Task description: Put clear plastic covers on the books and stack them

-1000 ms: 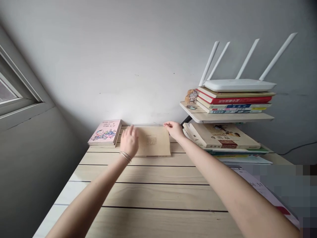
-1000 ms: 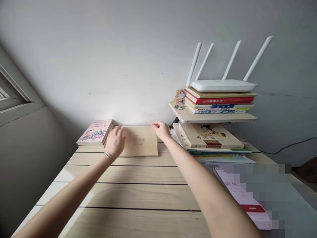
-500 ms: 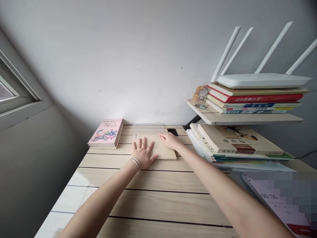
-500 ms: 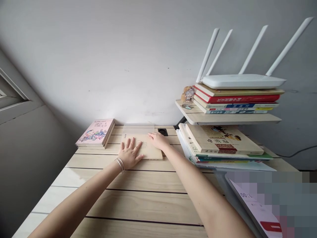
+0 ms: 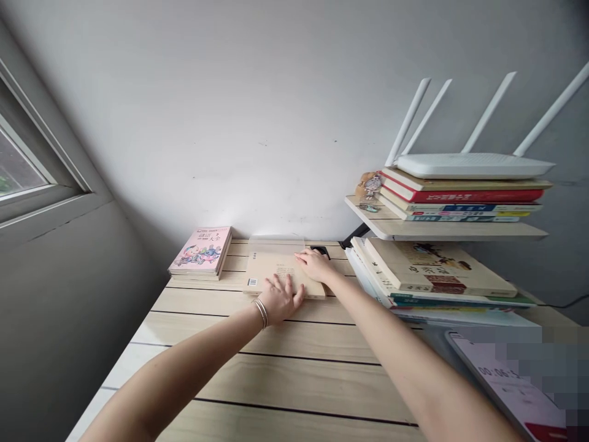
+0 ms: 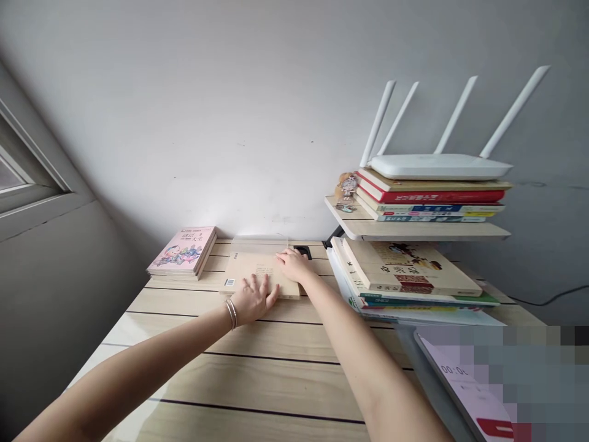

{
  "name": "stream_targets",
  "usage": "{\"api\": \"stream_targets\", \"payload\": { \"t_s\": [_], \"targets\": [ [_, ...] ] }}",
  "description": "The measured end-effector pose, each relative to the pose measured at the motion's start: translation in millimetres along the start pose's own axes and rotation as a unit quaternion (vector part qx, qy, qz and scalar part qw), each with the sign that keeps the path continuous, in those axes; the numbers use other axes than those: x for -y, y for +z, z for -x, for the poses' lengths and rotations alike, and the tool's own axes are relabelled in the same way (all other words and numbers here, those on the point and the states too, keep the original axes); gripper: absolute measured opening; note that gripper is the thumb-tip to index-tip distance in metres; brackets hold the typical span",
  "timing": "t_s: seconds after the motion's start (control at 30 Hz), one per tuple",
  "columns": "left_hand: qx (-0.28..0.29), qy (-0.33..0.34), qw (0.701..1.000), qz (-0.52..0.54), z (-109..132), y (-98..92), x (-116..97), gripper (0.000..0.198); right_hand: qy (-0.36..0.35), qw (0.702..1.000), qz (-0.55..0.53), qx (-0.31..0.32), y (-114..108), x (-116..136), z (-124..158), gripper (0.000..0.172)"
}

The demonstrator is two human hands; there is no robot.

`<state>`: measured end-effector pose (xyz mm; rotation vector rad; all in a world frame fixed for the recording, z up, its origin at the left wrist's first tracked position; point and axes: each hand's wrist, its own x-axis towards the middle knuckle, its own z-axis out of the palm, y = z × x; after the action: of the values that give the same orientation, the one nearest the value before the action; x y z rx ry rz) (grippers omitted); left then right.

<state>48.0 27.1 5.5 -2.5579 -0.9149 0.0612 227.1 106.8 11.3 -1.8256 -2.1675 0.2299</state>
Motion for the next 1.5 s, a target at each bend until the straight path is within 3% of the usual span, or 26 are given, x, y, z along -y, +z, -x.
{"api": "stream_targets", "payload": {
  "t_s": [0.23, 0.3, 0.4, 0.47, 0.53, 0.6, 0.67, 0.7, 0.77, 0.8, 0.83, 0.87, 0.97, 1.1, 1.13, 1.27, 1.3, 1.37, 1.5],
  "targets": [
    [-0.069, -0.09, 0.994, -0.008, -1.5, 3.1, 21.6, 0.034, 0.013, 0.996, -0.081, 0.018, -4.0, 1.3, -2.4, 0.037],
    [-0.081, -0.071, 0.994, 0.008, 1.6, -7.5, 34.0, 0.03, 0.005, 0.992, -0.124, 0.026, -13.8, 2.6, -4.6, 0.04],
    [-0.103, -0.056, 0.991, 0.069, 8.8, -41.7, 54.2, 0.025, -0.028, 0.979, -0.198, 0.039, -40.9, 4.7, -5.3, 0.052],
    [-0.106, -0.091, 0.98, 0.142, 15.0, -70.7, 66.8, 0.021, -0.049, 0.947, -0.31, 0.068, -64.1, 5.8, 0.5, 0.068],
    [-0.141, -0.169, 0.949, 0.227, 21.5, -95.5, 76.7, 0.024, -0.063, 0.868, -0.484, 0.089, -86.2, 7.4, 12.9, 0.081],
    [-0.197, -0.233, 0.886, 0.349, 26.5, -108.9, 81.8, 0.025, -0.08, 0.764, -0.635, 0.081, -101.9, 10.4, 30.0, 0.083],
    [-0.236, -0.268, 0.776, 0.52, 28.9, -108.0, 80.5, 0.029, -0.096, 0.7, -0.704, 0.069, -107.4, 15.2, 48.1, 0.077],
    [-0.237, -0.277, 0.706, 0.608, 29.1, -102.5, 77.4, 0.032, -0.097, 0.687, -0.716, 0.071, -105.8, 17.9, 56.5, 0.07],
    [-0.203, -0.299, 0.569, 0.738, 28.1, -84.5, 67.2, 0.036, -0.074, 0.697, -0.709, 0.078, -94.2, 22.9, 70.1, 0.052],
    [-0.174, -0.324, 0.525, 0.768, 27.2, -73.4, 60.9, 0.036, -0.049, 0.712, -0.696, 0.073, -85.0, 24.6, 75.4, 0.046],
    [-0.15, -0.357, 0.502, 0.774, 26.1, -61.8, 54.4, 0.036, -0.017, 0.729, -0.681, 0.065, -74.3, 25.6, 79.7, 0.043],
    [-0.125, -0.388, 0.5, 0.764, 25.2, -50.4, 48.0, 0.035, 0.021, 0.747, -0.663, 0.055, -62.7, 25.8, 83.2, 0.041],
    [-0.089, -0.453, 0.537, 0.706, 23.9, -23.3, 31.9, 0.035, 0.112, 0.785, -0.607, 0.043, -28.7, 21.1, 90.5, 0.032],
    [-0.117, -0.478, 0.593, 0.637, 28.2, -10.9, 13.3, 0.05, 0.133, 0.812, -0.568, 0.035, 1.6, 7.1, 95.0, 0.028],
    [-0.13, -0.464, 0.632, 0.607, 30.3, -10.4, 7.9, 0.051, 0.129, 0.819, -0.559, 0.026, 6.3, 3.4, 95.3, 0.028],
    [-0.135, -0.31, 0.86, 0.382, 39.9, -5.6, -13.3, 0.043, 0.114, 0.85, -0.514, -0.025, 18.6, -6.3, 95.1, 0.029],
    [-0.121, -0.273, 0.896, 0.33, 42.0, -3.2, -17.1, 0.043, 0.114, 0.856, -0.504, -0.035, 20.4, -7.1, 95.5, 0.03],
    [-0.087, -0.239, 0.926, 0.28, 45.2, 0.4, -21.5, 0.046, 0.114, 0.864, -0.487, -0.049, 22.3, -7.1, 97.2, 0.032],
    [0.003, -0.258, 0.935, 0.243, 47.0, -7.0, -24.2, 0.053, 0.107, 0.876, -0.466, -0.063, 21.5, -4.6, 101.0, 0.032]
  ]
}}
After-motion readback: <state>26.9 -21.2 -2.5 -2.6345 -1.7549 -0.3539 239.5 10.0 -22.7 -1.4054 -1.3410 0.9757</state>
